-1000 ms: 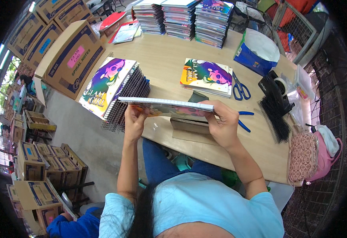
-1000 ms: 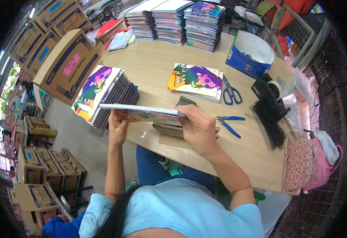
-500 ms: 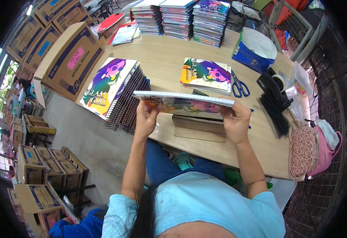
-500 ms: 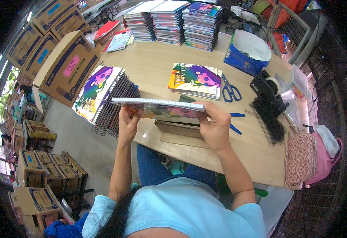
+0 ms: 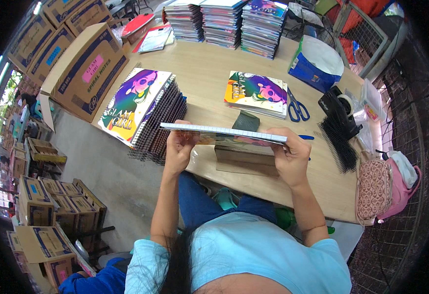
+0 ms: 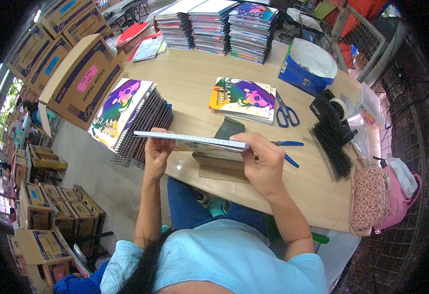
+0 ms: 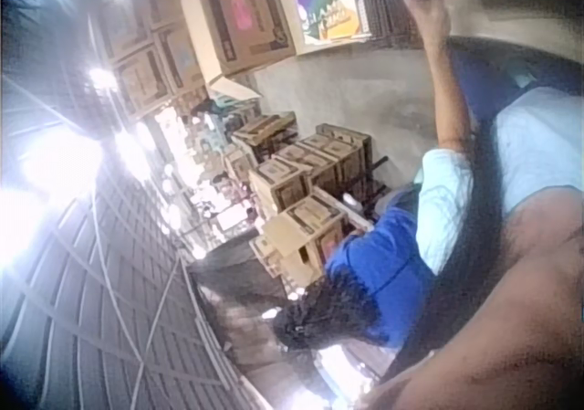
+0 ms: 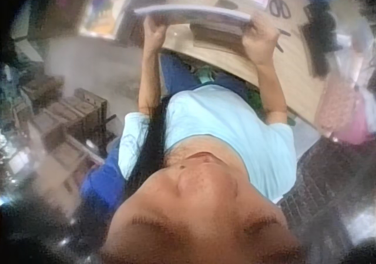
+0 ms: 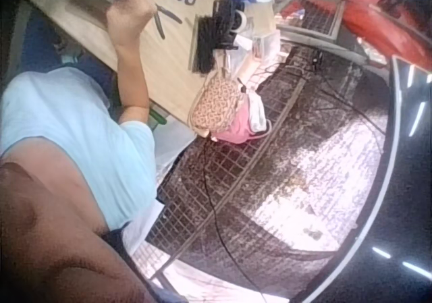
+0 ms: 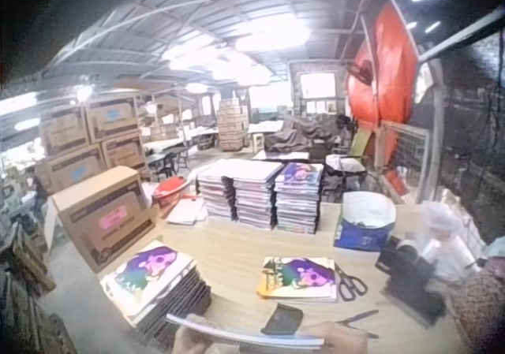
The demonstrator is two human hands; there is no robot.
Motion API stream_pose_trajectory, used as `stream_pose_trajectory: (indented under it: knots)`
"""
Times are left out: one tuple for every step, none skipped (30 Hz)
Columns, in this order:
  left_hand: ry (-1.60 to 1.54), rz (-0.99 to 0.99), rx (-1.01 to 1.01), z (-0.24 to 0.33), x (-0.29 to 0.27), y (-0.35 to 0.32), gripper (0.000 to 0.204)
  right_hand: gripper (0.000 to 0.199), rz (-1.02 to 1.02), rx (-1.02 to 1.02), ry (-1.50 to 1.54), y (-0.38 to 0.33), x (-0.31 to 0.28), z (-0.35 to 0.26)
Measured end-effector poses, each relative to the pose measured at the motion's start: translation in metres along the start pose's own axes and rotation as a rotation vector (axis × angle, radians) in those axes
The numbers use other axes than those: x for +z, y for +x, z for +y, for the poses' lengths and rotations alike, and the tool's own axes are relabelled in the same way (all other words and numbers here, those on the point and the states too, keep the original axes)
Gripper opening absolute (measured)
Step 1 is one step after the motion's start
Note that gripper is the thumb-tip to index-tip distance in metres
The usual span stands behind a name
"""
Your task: The person binds spiral notebooks by threading a plastic coil through the pre-punched holes in the paper and covers, then using a pair of pliers to bend the ends of the coil.
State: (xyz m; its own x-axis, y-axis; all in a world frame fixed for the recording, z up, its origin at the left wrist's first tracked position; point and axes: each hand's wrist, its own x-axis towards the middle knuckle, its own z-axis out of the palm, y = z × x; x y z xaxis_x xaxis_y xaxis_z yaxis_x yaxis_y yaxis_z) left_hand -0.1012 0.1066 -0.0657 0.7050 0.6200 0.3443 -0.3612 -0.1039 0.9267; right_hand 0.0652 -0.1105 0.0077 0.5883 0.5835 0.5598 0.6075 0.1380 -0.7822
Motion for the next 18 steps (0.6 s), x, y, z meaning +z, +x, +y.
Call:
stream_pose_trajectory:
  knots:
    - [0.011, -0.054, 0.034, 0.002, 0.002, 0.005, 0.038, 0.033, 0.015, -0.002, 0.004, -0.001, -0.001, 0.0]
    - [0.002, -0.073, 0.024, 0.005, 0.006, 0.006, 0.041, 0.033, 0.029, -0.005, 0.008, -0.002, -0.002, 0.0]
    - [-0.007, -0.092, 0.015, 0.009, 0.012, 0.006, 0.043, 0.033, 0.043, -0.008, 0.013, -0.002, -0.003, -0.001]
    - [-0.014, -0.11, 0.009, 0.015, 0.017, 0.007, 0.046, 0.033, 0.042, -0.017, 0.017, -0.002, -0.002, -0.001]
    - [0.082, -0.084, -0.008, 0.003, 0.008, 0.008, 0.052, 0.034, 0.041, -0.027, 0.021, -0.001, 0.0, -0.001]
    - [0.129, -0.054, -0.012, 0.003, 0.003, 0.007, 0.052, 0.034, 0.04, -0.037, 0.026, 0.001, 0.003, -0.002]
    - [0.177, -0.025, -0.019, 0.006, -0.001, 0.007, 0.052, 0.034, 0.033, -0.065, 0.021, 0.003, 0.006, -0.004]
    - [0.225, 0.004, -0.026, 0.009, -0.002, 0.007, 0.052, 0.034, 0.026, -0.094, 0.017, 0.005, 0.01, -0.007]
    - [0.1, 0.04, 0.027, 0.012, -0.001, 0.007, 0.05, 0.034, 0.019, -0.122, 0.012, 0.008, 0.014, -0.01]
    - [0.092, 0.058, 0.029, 0.014, -0.003, 0.006, 0.049, 0.034, 0.006, -0.139, 0.008, 0.01, 0.017, -0.013]
    - [0.083, 0.075, 0.03, 0.016, -0.006, 0.005, 0.048, 0.034, -0.007, -0.156, 0.004, 0.012, 0.02, -0.016]
    - [0.074, 0.092, 0.031, 0.017, -0.008, 0.003, 0.047, 0.034, -0.02, -0.172, -0.002, 0.013, 0.022, -0.018]
    - [0.091, 0.109, 0.052, 0.017, -0.011, 0.001, 0.046, 0.034, -0.03, -0.186, -0.012, 0.014, 0.025, -0.018]
    - [0.099, 0.122, 0.04, 0.017, -0.014, -0.002, 0.046, 0.033, -0.04, -0.201, -0.022, 0.015, 0.028, -0.019]
    - [0.106, 0.135, 0.028, 0.016, -0.016, -0.004, 0.046, 0.033, -0.049, -0.215, -0.032, 0.015, 0.03, -0.019]
    - [0.11, 0.145, 0.014, 0.015, -0.017, -0.006, 0.045, 0.033, -0.05, -0.223, -0.036, 0.015, 0.031, -0.018]
    - [0.106, 0.152, 0.012, 0.017, -0.013, -0.006, 0.046, 0.033, -0.051, -0.231, -0.04, 0.015, 0.033, -0.016]
    - [0.116, 0.149, 0.025, 0.015, -0.015, -0.006, 0.046, 0.033, -0.052, -0.238, -0.044, 0.014, 0.034, -0.014]
